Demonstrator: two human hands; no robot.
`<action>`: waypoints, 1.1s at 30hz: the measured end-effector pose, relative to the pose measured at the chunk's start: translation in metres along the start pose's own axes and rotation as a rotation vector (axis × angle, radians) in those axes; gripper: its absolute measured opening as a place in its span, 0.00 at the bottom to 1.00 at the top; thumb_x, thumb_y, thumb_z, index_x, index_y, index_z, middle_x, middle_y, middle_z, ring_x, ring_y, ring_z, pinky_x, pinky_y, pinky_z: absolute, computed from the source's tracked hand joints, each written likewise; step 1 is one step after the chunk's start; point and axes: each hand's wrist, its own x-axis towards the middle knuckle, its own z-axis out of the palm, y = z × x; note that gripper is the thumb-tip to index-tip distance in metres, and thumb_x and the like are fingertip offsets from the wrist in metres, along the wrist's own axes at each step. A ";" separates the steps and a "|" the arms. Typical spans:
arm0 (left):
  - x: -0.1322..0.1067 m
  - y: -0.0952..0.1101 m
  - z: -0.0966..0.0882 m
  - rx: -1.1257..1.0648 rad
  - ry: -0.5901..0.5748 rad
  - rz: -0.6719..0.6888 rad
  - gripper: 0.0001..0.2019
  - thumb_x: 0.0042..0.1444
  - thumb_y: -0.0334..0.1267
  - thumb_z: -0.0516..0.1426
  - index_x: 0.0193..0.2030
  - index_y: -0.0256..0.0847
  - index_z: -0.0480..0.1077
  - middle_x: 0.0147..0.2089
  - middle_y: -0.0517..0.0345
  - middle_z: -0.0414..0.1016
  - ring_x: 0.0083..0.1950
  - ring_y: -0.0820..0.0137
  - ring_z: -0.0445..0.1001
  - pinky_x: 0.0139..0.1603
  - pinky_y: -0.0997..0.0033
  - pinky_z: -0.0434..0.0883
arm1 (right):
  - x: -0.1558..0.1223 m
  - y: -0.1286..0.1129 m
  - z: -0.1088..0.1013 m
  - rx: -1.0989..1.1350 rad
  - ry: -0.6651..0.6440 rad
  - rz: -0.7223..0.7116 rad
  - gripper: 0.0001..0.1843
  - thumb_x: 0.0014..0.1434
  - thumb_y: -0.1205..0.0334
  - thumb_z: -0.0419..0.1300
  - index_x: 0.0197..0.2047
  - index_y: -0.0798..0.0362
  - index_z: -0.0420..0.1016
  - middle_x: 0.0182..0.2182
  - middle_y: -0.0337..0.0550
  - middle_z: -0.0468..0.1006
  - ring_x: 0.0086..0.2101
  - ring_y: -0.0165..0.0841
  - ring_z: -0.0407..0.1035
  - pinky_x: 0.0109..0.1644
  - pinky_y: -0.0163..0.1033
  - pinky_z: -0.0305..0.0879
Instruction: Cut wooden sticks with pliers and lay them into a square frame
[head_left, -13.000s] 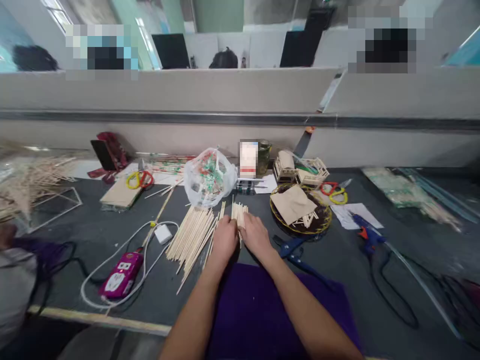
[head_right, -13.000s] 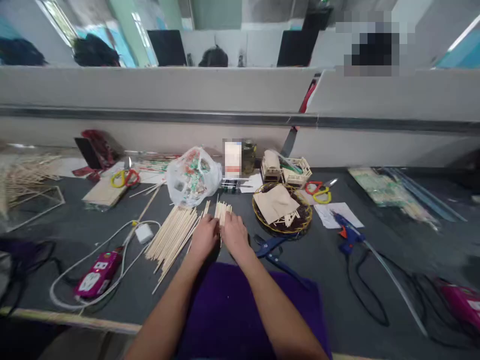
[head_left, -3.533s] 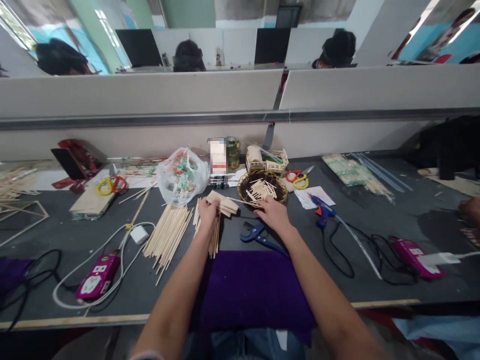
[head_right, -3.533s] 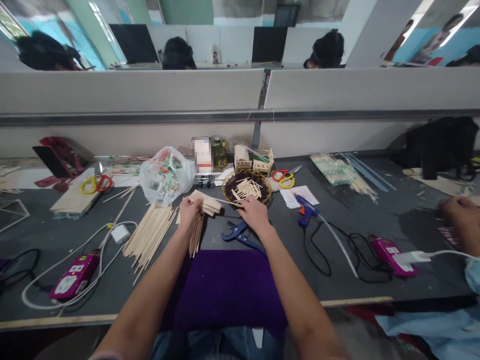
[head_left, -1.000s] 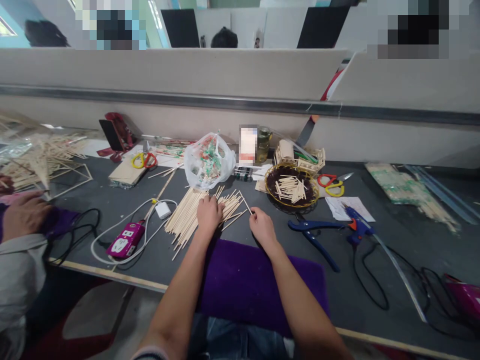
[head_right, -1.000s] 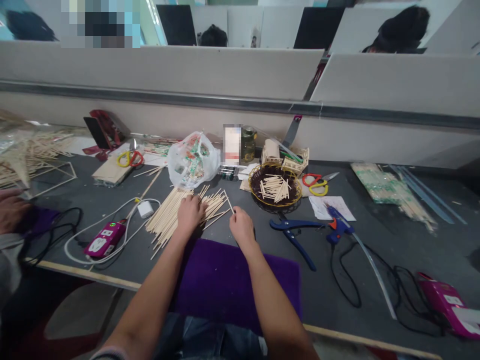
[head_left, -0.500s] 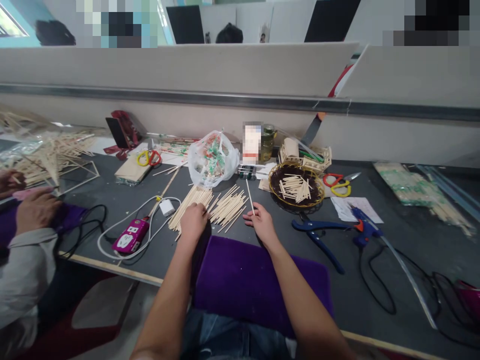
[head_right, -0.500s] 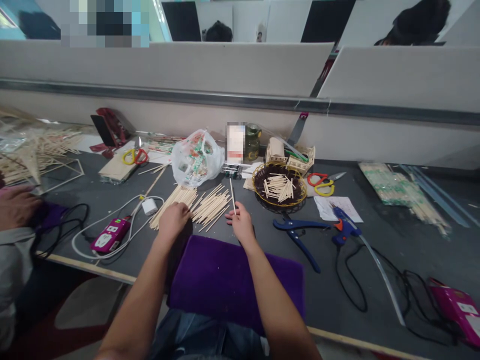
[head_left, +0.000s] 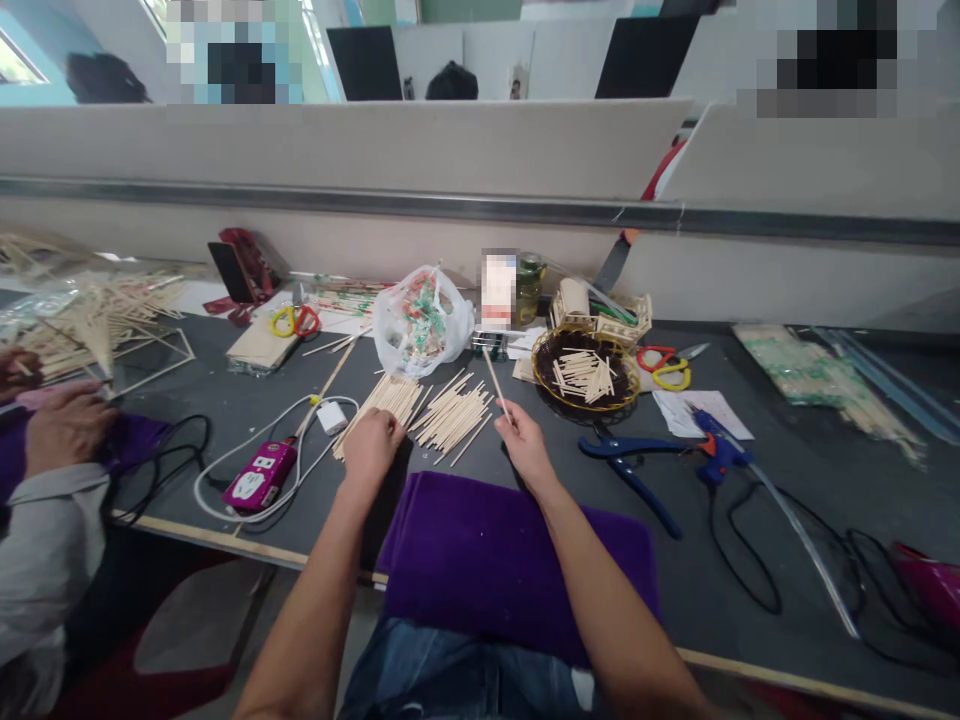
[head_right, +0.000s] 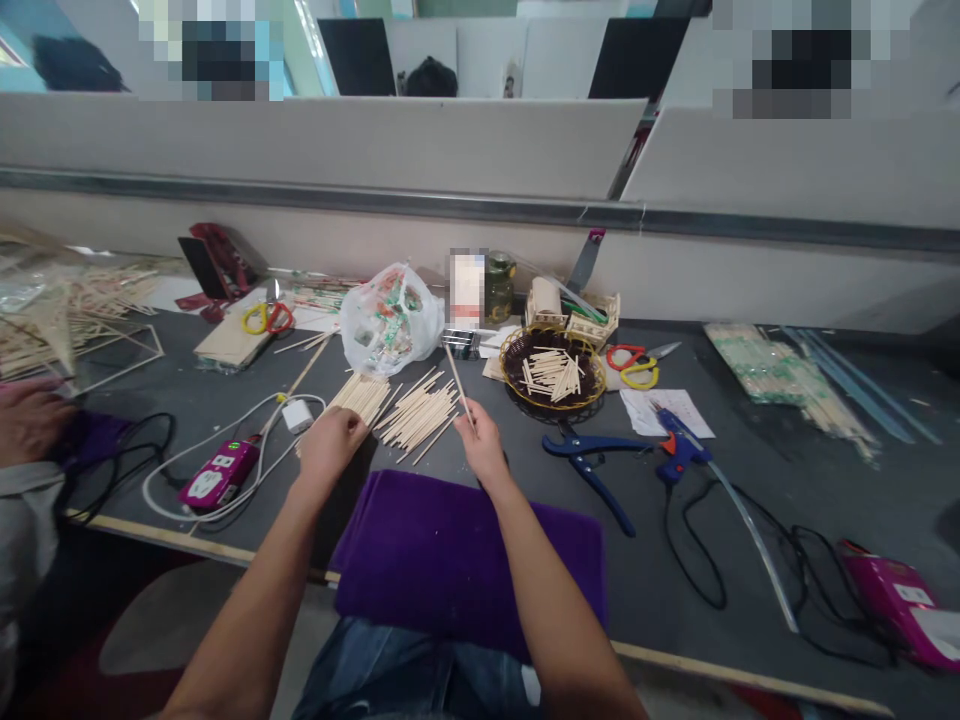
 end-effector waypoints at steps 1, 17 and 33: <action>-0.001 0.000 -0.005 -0.130 0.068 -0.029 0.10 0.56 0.38 0.52 0.31 0.38 0.73 0.37 0.50 0.77 0.39 0.63 0.75 0.37 0.69 0.67 | 0.000 -0.006 -0.001 0.019 0.021 0.003 0.17 0.57 0.52 0.56 0.44 0.52 0.74 0.22 0.33 0.64 0.22 0.26 0.56 0.25 0.31 0.55; 0.017 0.118 0.062 -1.572 -0.166 0.162 0.13 0.44 0.41 0.65 0.35 0.37 0.74 0.32 0.58 0.78 0.33 0.70 0.76 0.39 0.70 0.73 | 0.013 -0.004 -0.017 0.025 -0.107 -0.073 0.13 0.54 0.60 0.56 0.42 0.51 0.75 0.40 0.41 0.80 0.43 0.37 0.72 0.53 0.44 0.65; 0.017 0.096 0.047 -1.081 0.025 0.212 0.08 0.54 0.39 0.57 0.35 0.38 0.76 0.37 0.53 0.80 0.39 0.67 0.76 0.41 0.69 0.70 | 0.011 0.000 -0.008 0.016 0.000 -0.052 0.08 0.54 0.60 0.55 0.37 0.50 0.71 0.33 0.39 0.77 0.37 0.35 0.76 0.45 0.40 0.70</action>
